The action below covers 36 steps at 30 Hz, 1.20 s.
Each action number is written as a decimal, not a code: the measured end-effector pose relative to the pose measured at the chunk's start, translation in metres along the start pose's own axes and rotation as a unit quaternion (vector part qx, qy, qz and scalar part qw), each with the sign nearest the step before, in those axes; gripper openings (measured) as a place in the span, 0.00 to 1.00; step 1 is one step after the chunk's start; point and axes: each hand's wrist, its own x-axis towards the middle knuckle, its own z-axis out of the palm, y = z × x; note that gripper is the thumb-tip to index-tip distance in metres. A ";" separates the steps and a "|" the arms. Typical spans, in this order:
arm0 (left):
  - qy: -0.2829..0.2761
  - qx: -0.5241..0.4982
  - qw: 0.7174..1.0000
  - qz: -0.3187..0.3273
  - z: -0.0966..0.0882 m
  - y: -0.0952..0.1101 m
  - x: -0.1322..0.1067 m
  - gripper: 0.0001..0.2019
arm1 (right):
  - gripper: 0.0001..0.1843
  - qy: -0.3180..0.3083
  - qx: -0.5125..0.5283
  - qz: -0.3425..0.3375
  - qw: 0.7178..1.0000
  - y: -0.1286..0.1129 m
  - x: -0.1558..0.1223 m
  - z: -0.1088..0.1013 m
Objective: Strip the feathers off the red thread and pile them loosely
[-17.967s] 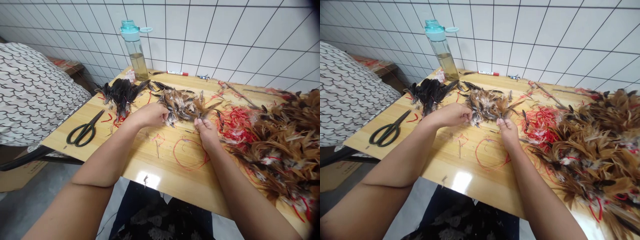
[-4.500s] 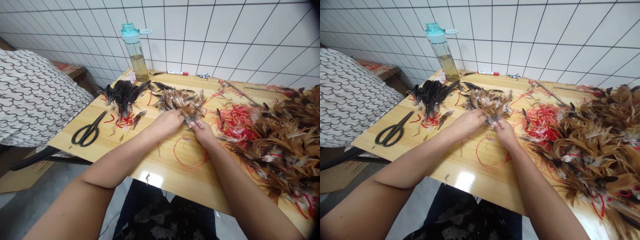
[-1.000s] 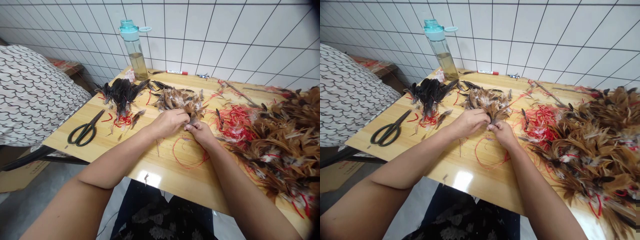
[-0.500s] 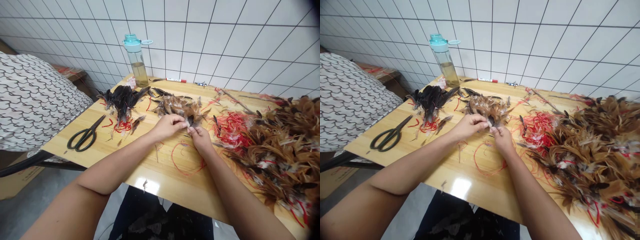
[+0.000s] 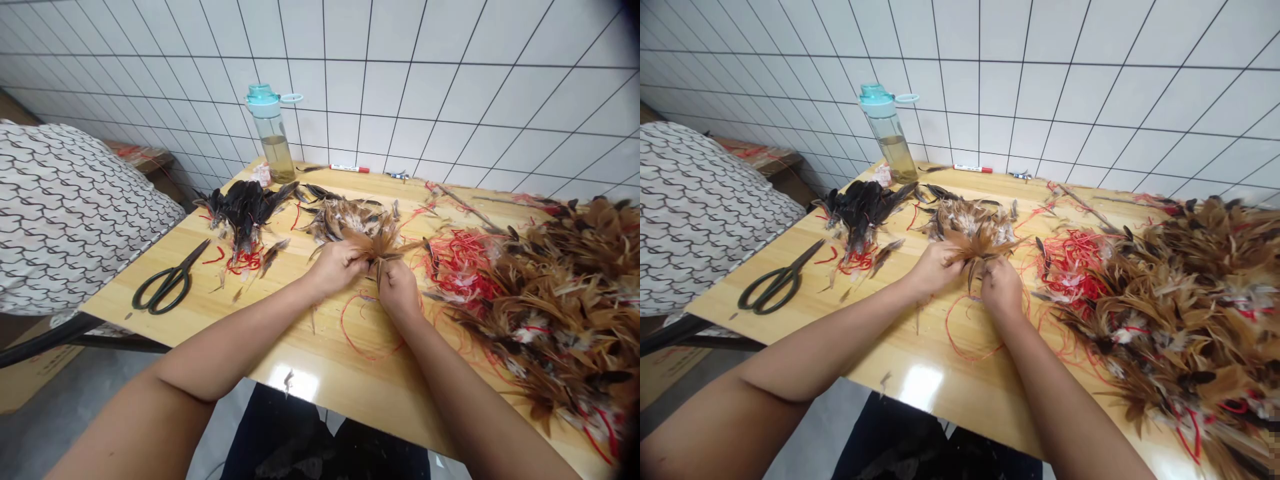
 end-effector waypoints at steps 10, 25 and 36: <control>0.055 0.058 0.996 0.045 0.010 0.013 -0.006 0.08 | 0.14 0.002 -0.164 -0.006 0.986 0.004 -0.004 -0.001; 0.004 -0.003 0.998 -0.065 0.012 0.011 0.002 0.08 | 0.12 0.024 -0.088 -0.037 0.995 0.003 0.002 -0.009; 0.013 -0.024 0.996 -0.082 0.015 0.010 -0.001 0.06 | 0.13 0.023 -0.088 0.009 0.996 0.013 0.003 -0.005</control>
